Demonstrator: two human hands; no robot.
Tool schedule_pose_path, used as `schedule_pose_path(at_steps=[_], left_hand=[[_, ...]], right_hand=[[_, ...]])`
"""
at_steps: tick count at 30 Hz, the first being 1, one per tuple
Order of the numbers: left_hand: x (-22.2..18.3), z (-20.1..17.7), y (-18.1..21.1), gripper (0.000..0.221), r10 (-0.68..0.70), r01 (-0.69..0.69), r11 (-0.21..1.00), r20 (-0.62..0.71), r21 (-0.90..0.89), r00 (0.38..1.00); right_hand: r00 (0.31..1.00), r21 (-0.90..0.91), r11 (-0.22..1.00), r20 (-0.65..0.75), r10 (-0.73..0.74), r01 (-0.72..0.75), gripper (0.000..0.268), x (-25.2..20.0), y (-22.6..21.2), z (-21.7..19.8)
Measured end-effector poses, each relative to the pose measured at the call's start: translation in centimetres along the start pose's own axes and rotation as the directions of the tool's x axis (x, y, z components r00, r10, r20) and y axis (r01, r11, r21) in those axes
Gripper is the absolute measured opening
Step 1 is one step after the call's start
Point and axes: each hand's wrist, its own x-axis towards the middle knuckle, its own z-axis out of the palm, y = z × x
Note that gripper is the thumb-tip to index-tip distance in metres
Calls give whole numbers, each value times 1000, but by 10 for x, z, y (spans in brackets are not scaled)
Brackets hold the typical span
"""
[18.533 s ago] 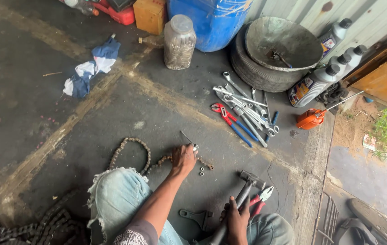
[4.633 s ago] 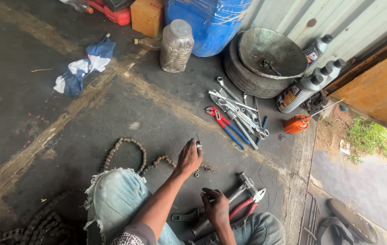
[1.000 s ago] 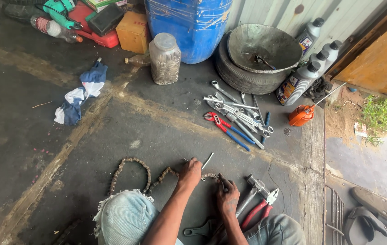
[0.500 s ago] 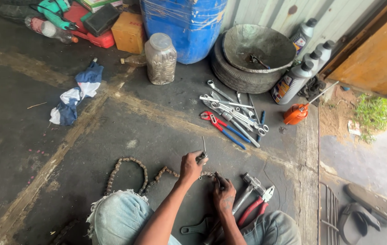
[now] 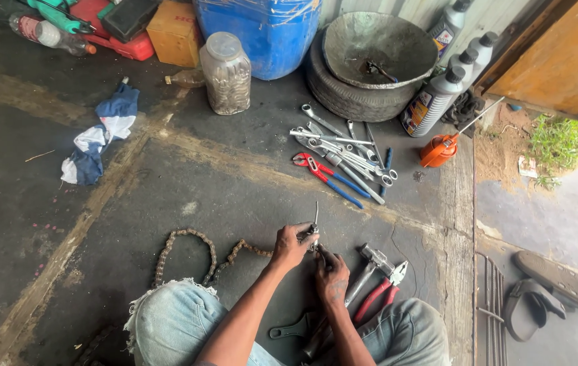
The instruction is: The person sits on the floor of a repair shop and works on a motorcycle drive chain, using a hammer and a punch to drive a chain pin while holding the chain in place. They reposition the chain and small fasteners on the ground as they work on the chain links.
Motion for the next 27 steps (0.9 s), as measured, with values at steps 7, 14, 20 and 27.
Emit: schedule_pose_path(at_steps=[7,14,20,27], left_hand=[[4,2,-6,38,3,-1,1000,-42,28,999],[5,-2,-5,40,-48,48,998,-3,42,999],[6,-1,-12,41,31,-33,992,20,121,999],[5,-8,4,43,-43,34,993,72,115,996]], right_hand=[[996,11,997,33,77,-78,30,1,-7,-3],[989,34,990,63,133,-135,30,1,-16,-8],[991,15,993,63,115,-117,31,1,-12,-7],[987,-12,989,65,148,-148,32,1,-17,-8]])
